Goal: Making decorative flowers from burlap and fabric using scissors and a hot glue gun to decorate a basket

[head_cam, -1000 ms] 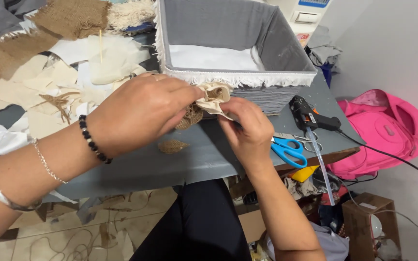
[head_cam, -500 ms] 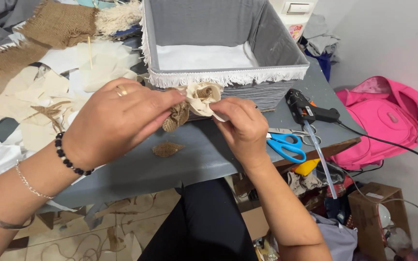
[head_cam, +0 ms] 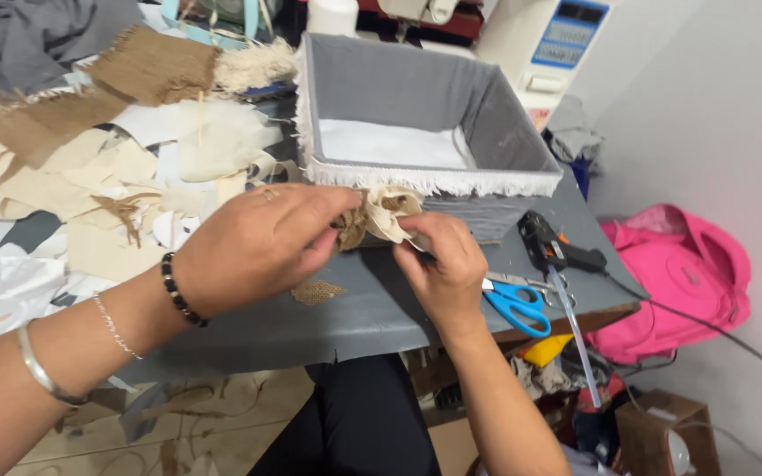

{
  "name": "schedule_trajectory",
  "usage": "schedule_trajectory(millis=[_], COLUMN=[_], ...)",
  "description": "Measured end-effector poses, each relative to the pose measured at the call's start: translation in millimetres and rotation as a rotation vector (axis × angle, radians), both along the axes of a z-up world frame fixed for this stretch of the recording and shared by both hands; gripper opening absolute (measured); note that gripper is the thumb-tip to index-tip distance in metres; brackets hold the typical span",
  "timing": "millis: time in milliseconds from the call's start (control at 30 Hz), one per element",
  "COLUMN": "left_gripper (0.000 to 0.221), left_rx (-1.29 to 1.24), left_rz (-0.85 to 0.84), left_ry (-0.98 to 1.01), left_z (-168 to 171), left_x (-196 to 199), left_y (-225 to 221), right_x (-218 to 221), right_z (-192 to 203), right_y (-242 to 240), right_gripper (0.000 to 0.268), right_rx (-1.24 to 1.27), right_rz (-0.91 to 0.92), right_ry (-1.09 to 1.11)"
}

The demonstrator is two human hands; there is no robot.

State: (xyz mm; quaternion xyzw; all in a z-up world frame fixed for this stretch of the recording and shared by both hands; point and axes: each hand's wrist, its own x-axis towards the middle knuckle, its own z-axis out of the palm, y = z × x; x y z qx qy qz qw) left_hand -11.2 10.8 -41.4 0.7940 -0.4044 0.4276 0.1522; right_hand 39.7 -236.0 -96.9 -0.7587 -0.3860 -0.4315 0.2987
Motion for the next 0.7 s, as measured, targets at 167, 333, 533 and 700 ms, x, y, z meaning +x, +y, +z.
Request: schedule_trajectory(millis=[167, 333, 533, 700], left_gripper=[0.037, 0.034, 0.062, 0.071], left_rx=[0.000, 0.040, 0.061, 0.180], left_rz=[-0.090, -0.067, -0.049, -0.015], left_ry=[0.003, -0.017, 0.070, 0.053], left_z=[-13, -14, 2, -2], left_x=[4, 3, 4, 8], left_y=[6, 3, -6, -2], right_x=[1, 0, -5, -4], right_z=[-4, -3, 3, 0], right_y=[2, 4, 3, 2], right_gripper=[0.019, 0.017, 0.020, 0.019], right_rx=[0.033, 0.054, -0.025, -0.003], right_rz=[-0.030, -0.007, -0.050, -0.047], right_ry=[0.019, 0.026, -0.024, -0.018])
